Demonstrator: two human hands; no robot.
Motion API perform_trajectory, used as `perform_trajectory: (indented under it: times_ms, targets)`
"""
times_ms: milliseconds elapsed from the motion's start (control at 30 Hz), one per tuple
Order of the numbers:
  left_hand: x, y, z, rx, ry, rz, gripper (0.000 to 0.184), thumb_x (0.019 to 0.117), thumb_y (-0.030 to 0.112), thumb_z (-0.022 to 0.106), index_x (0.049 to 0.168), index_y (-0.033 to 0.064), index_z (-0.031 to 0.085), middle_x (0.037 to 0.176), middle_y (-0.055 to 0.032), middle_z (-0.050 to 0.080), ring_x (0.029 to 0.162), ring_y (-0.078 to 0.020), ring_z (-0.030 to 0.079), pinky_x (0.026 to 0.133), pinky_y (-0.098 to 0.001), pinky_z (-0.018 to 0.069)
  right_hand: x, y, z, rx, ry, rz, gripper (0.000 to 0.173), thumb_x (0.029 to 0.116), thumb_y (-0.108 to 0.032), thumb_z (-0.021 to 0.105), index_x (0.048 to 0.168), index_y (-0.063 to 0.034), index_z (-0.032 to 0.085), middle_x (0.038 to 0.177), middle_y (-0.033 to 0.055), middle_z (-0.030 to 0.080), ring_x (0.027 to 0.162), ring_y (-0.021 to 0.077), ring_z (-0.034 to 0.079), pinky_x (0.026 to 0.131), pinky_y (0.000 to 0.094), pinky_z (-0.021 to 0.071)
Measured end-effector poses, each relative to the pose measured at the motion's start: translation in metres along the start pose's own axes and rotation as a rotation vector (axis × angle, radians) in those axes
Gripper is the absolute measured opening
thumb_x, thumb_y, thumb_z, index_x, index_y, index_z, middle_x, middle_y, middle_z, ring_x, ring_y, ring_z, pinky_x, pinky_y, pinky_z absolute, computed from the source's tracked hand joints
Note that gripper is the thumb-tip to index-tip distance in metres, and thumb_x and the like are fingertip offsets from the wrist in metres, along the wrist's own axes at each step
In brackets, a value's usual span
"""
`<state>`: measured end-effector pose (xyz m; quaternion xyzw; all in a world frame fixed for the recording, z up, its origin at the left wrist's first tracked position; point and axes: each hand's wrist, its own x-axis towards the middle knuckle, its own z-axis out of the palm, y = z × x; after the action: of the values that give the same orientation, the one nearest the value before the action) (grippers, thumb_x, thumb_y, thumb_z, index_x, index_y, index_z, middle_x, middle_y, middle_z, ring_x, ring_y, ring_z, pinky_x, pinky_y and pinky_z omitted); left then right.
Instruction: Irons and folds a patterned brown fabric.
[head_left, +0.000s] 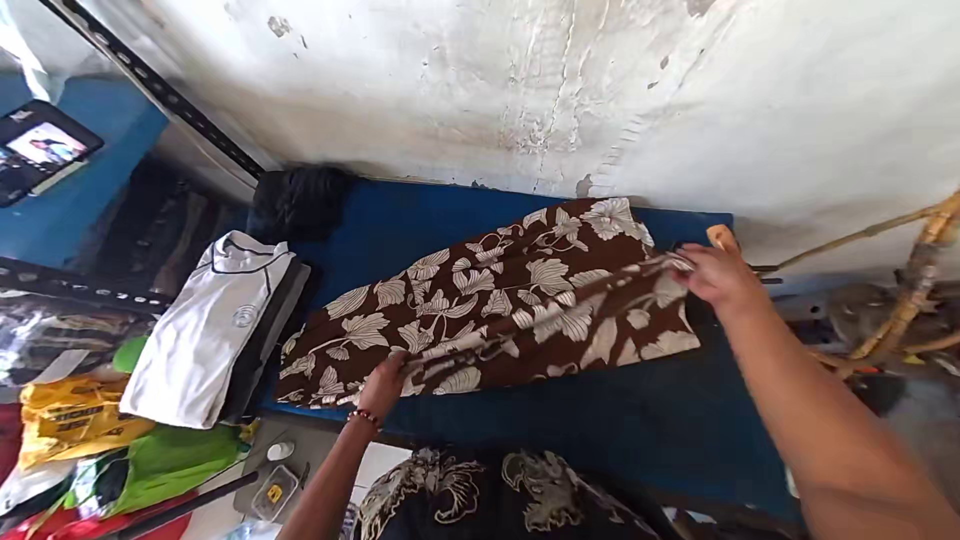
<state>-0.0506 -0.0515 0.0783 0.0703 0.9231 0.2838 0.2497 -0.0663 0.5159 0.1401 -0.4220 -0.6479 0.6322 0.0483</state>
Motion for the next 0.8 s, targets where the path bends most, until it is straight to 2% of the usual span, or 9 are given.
perform_trajectory:
  times_ms: [133,233,300,367,467,500,567,667,800]
  targets:
    - [0.012,0.015,0.011,0.086,0.145,-0.025,0.06,0.0978,0.031,0.069,0.143,-0.0047,0.052,0.142,-0.0294,0.055,0.134,-0.0474,0.051,0.113,-0.0643,0.0356,0.048,-0.003,0.055,-0.016,-0.034,0.065,0.041,0.1062,-0.01,0.048,0.146,-0.0026,0.043,0.124,0.0169,0.058,0.09,0.0165,0.064,0.077,0.0312,0.0554]
    - [0.022,0.006,0.021,0.108,0.173,-0.004,0.055,0.0939,0.025,0.074,0.138,-0.0041,0.058,0.139,-0.0289,0.058,0.13,-0.0479,0.054,0.11,-0.0656,0.0378,0.043,0.001,0.055,-0.194,-0.076,0.032,0.034,0.1038,-0.005,0.051,0.138,-0.0006,0.052,0.131,0.0185,0.057,0.095,0.0199,0.063,0.081,0.037,0.0546]
    - [0.032,-0.002,0.021,0.06,0.209,0.017,0.047,0.0943,0.021,0.074,0.131,-0.0052,0.062,0.131,-0.0296,0.062,0.125,-0.0483,0.058,0.107,-0.0655,0.0408,0.028,0.009,0.029,-0.461,-0.107,-0.061,0.028,0.1034,-0.005,0.056,0.131,0.003,0.057,0.129,0.0233,0.059,0.098,0.0291,0.065,0.083,0.0476,0.0555]
    - [0.037,-0.003,0.022,0.063,0.232,0.031,0.04,0.0956,0.017,0.071,0.128,-0.0057,0.064,0.128,-0.0297,0.063,0.122,-0.0484,0.059,0.105,-0.0654,0.0423,0.016,0.03,-0.001,-0.861,-0.094,-0.152,0.028,0.1001,-0.003,0.062,0.126,0.0057,0.063,0.125,0.0336,0.062,0.108,0.0478,0.066,0.09,0.0662,0.0529]
    - [0.038,0.009,0.028,0.099,0.325,0.098,0.034,0.0986,0.01,0.061,0.128,-0.0074,0.063,0.131,-0.0316,0.061,0.123,-0.0519,0.057,0.103,-0.0694,0.0399,-0.015,0.072,-0.005,-1.162,0.045,-0.35,0.047,0.0847,0.006,0.073,0.13,0.0111,0.06,0.137,0.0415,0.049,0.124,0.0636,0.049,0.094,0.0797,0.0424]
    - [0.04,0.012,0.033,0.122,0.354,0.172,0.037,0.0986,0.013,0.06,0.129,-0.0077,0.063,0.133,-0.0314,0.061,0.123,-0.0525,0.057,0.102,-0.0697,0.0399,-0.022,0.082,0.005,-1.158,0.059,-0.468,0.049,0.0853,0.006,0.071,0.132,0.0121,0.058,0.142,0.0408,0.047,0.126,0.0632,0.048,0.096,0.0787,0.0418]
    - [0.048,0.007,0.042,0.196,0.359,0.338,0.044,0.0954,0.023,0.065,0.127,-0.0071,0.064,0.133,-0.0303,0.062,0.122,-0.0521,0.059,0.102,-0.0701,0.0409,-0.03,0.106,0.032,-1.129,0.002,-0.626,0.048,0.0969,-0.005,0.062,0.142,0.0091,0.052,0.152,0.0352,0.043,0.136,0.0561,0.045,0.107,0.0718,0.0388]
    - [0.058,0.001,0.037,0.24,0.308,0.297,0.028,0.0963,0.01,0.065,0.12,-0.0044,0.071,0.13,-0.0278,0.065,0.125,-0.0493,0.059,0.104,-0.0705,0.0398,-0.024,0.131,0.051,-1.162,-0.045,-0.516,0.052,0.1053,-0.018,0.056,0.152,0.002,0.045,0.158,0.0265,0.041,0.145,0.0491,0.039,0.112,0.0742,0.029]
    - [0.076,-0.004,0.004,0.131,0.436,0.182,0.03,0.0984,0.01,0.058,0.121,-0.0086,0.067,0.129,-0.0315,0.063,0.124,-0.0529,0.057,0.102,-0.0712,0.0399,0.016,0.082,0.06,-1.09,0.106,-0.46,0.041,0.1084,-0.018,0.048,0.137,0.0099,0.055,0.136,0.0385,0.054,0.131,0.0608,0.047,0.099,0.0803,0.0341]
